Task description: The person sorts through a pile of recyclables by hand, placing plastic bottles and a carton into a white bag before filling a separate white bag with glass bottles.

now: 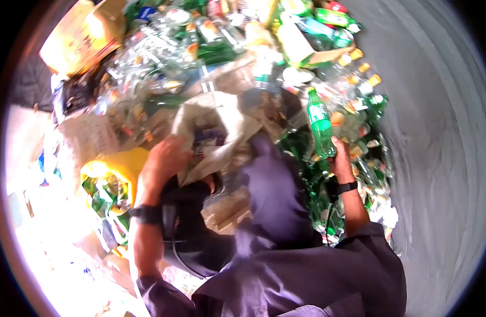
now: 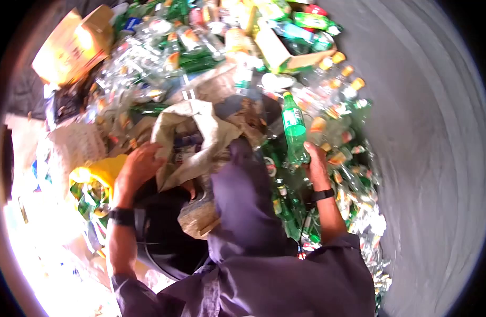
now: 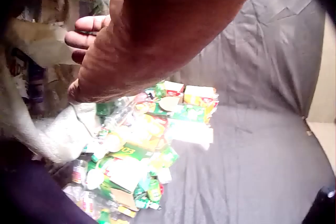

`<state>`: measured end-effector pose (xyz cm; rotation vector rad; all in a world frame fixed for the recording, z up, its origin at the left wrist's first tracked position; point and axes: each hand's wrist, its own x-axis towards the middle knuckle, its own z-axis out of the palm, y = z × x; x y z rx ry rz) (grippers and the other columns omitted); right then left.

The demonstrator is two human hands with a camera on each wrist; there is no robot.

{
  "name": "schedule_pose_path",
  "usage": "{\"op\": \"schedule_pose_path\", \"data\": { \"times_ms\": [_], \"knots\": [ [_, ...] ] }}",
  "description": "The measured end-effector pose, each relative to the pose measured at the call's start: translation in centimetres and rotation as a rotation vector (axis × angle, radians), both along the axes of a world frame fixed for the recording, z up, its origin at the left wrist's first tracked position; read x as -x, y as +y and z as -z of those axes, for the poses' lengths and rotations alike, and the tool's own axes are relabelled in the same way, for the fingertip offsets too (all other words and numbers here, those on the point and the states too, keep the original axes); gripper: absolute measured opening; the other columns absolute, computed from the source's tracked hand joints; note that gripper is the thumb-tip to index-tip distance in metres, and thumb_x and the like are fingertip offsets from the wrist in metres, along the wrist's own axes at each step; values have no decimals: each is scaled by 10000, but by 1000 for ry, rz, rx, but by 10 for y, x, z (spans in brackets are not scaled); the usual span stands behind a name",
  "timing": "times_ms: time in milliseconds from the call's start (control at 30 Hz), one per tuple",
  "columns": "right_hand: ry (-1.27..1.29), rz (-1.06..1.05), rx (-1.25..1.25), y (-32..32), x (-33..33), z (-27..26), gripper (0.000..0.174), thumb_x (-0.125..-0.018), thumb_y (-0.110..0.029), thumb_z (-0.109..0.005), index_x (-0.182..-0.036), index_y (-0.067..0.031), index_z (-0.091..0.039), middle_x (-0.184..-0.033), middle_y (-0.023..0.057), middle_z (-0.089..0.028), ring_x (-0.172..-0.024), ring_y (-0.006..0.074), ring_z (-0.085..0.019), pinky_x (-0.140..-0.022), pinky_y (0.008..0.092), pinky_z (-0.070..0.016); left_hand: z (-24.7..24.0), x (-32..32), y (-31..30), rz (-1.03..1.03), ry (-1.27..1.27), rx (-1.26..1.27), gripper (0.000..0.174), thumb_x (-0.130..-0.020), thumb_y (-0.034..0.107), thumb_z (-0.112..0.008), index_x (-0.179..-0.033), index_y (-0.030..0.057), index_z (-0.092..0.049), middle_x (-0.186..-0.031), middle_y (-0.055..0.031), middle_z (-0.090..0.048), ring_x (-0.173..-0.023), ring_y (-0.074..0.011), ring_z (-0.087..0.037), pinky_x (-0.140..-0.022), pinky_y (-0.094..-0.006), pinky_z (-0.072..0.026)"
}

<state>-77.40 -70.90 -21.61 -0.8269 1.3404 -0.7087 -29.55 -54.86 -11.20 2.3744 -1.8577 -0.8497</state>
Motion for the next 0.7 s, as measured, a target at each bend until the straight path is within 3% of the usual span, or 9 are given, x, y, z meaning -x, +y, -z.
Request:
{"op": "schedule_pose_path", "data": {
  "times_ms": [233, 300, 367, 433, 467, 600, 633, 667, 700],
  "knots": [
    [-76, -647, 290, -37, -110, -65, 458, -894, -414, -574, -915, 38, -647, -795, 54, -633, -746, 128, -609, -678, 289, -472, 40, -3, -5, 111, -204, -183, 481, -864, 365, -672, -1297, 159, -633, -1453, -192, -413, -1253, -363, -515, -1044, -473, -433],
    [-24, -1024, 446, -52, -135, -78, 470, -905, -398, -554, -925, 65, -632, -789, 88, -619, -761, 163, -617, -741, 295, -463, 48, -10, -10, 123, -265, -183, 490, -850, 389, -685, -1296, 192, -646, -1485, -193, -377, -1274, -367, -502, -1051, -490, -426],
    [119, -1390, 587, -74, -143, -57, 265, -906, -264, -584, -1069, -68, -657, -975, 78, -648, -983, 244, -607, -845, 353, -472, 54, -15, -16, -76, -92, -309, 499, -821, 403, -701, -1275, 199, -668, -1561, -205, -284, -1291, -389, -497, -1056, -461, -433],
    [30, -1296, 1440, -76, -158, -26, 331, -836, -100, -637, -1160, -167, -643, -1110, 42, -615, -1049, 241, -587, -900, 358, -477, 77, -30, -13, -176, 75, -357, 506, -809, 397, -696, -1263, 177, -672, -1532, -242, -357, -1299, -380, -501, -1071, -443, -427],
    [-11, -1352, 1419, -77, -170, -22, 498, -768, 20, -645, -1207, -213, -629, -1190, 22, -588, -1072, 246, -588, -948, 357, -474, 87, -35, -9, -145, 73, -338, 518, -806, 400, -688, -1250, 134, -672, -1433, -262, -459, -1256, -377, -537, -1054, -442, -441],
    [-222, -1547, 1126, -76, -225, -9, 402, -861, -27, -661, -1227, -190, -648, -1173, 15, -618, -1087, 242, -573, -947, 347, -478, 76, -40, -10, -193, -26, -404, 508, -812, 385, -646, -1131, -9, -683, -1060, -276, -682, -1096, -385, -635, -967, -475, -495],
    [-336, -1453, 1181, -69, -241, 1, 88, -912, -144, -690, -984, -93, -688, -910, 21, -618, -862, 166, -580, -747, 312, -485, 79, -44, -11, -196, -24, -408, 508, -812, 385, -646, -1131, -9, -683, -1060, -276, -682, -1096, -385, -635, -967, -475, -495],
    [-184, -1499, 732, -64, -256, 4, 201, -904, -243, -715, -845, -66, -639, -780, 18, -537, -750, 130, -516, -646, 315, -426, 76, -47, -15, -236, -54, -272, 474, -819, 362, -628, -1073, -35, -682, -1036, -275, -683, -1045, -406, -646, -931, -489, -507],
    [-188, -1501, 726, -62, -257, 6, 201, -904, -243, -715, -845, -66, -639, -780, 18, -537, -750, 130, -516, -646, 315, -426, 72, -49, -18, -274, -83, -136, 448, -826, 340, -610, -1014, -61, -681, -1011, -274, -685, -995, -427, -658, -895, -502, -518]
  ]
}}
